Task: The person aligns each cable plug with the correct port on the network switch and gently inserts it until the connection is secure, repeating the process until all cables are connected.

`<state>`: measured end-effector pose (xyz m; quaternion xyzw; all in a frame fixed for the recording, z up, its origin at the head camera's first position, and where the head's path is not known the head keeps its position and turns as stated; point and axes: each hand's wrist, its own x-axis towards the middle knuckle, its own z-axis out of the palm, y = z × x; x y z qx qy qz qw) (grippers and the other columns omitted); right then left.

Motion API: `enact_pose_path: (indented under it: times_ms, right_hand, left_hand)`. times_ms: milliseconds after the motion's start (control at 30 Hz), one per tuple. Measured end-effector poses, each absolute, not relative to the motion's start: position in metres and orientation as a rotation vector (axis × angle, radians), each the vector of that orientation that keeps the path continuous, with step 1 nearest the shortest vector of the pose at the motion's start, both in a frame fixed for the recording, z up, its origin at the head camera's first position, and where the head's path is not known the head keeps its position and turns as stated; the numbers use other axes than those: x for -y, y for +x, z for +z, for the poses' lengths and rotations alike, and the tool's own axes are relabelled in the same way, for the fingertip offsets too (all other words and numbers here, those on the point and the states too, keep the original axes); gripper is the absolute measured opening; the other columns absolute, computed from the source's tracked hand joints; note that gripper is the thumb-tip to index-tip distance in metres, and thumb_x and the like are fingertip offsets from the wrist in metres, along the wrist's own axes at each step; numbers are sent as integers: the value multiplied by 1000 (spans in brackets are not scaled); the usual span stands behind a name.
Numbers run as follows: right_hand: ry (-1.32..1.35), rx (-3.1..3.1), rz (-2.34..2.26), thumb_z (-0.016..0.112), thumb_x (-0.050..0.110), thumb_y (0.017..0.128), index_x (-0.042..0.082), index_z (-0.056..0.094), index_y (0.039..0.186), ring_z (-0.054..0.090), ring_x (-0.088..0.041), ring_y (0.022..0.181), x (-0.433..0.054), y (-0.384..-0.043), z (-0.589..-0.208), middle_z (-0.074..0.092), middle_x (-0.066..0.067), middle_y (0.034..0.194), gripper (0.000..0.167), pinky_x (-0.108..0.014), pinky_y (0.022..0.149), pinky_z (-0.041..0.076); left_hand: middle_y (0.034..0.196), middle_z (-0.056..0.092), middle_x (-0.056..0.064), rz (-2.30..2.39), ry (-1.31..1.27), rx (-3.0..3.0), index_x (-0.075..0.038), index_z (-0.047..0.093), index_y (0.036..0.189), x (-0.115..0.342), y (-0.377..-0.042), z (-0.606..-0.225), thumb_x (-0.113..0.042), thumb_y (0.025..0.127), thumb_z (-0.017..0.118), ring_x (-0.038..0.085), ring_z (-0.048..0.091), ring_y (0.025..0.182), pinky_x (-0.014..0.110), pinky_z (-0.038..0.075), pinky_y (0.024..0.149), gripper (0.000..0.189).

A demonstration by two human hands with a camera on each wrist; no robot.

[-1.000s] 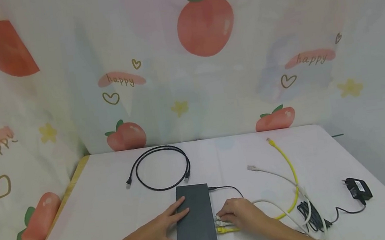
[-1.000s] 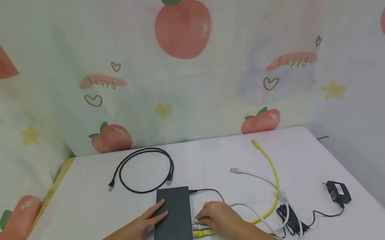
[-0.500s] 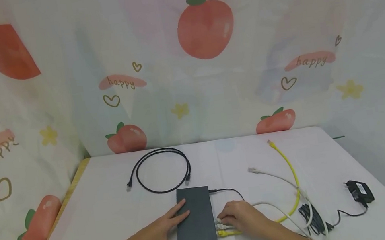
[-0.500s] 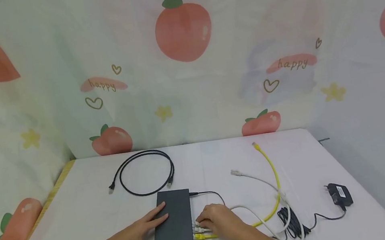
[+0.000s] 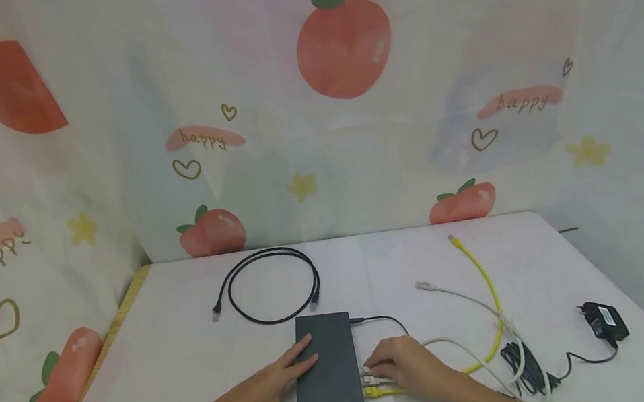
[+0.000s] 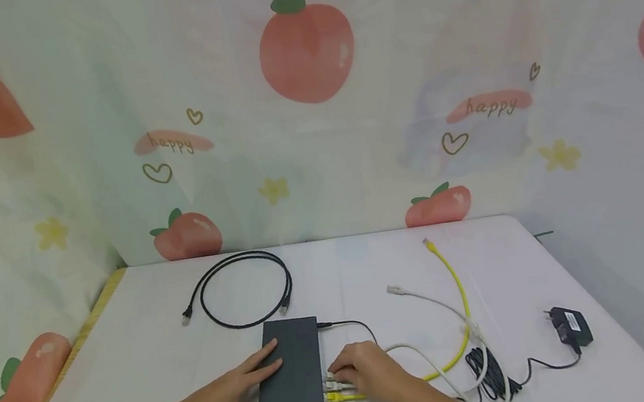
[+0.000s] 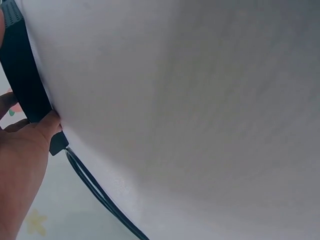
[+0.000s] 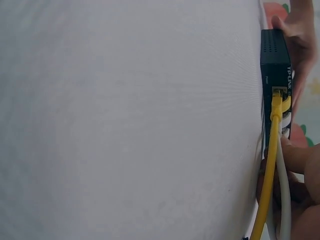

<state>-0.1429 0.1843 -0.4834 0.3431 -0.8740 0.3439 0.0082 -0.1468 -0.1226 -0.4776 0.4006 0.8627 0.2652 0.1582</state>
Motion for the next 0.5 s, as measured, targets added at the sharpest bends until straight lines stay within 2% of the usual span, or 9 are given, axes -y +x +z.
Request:
enact_pose_path:
  times_ms: [500]
  right_hand:
    - [1005, 2784, 1228, 73, 1, 78, 8, 75, 85, 63, -3, 79, -180, -143, -478, 70, 6, 84, 11, -20, 67, 52]
  left_hand:
    - [157, 6, 6, 764, 1146, -2452, -14, 30, 148, 121, -148, -475, -58, 67, 71, 29, 24, 137, 37, 37, 102, 101]
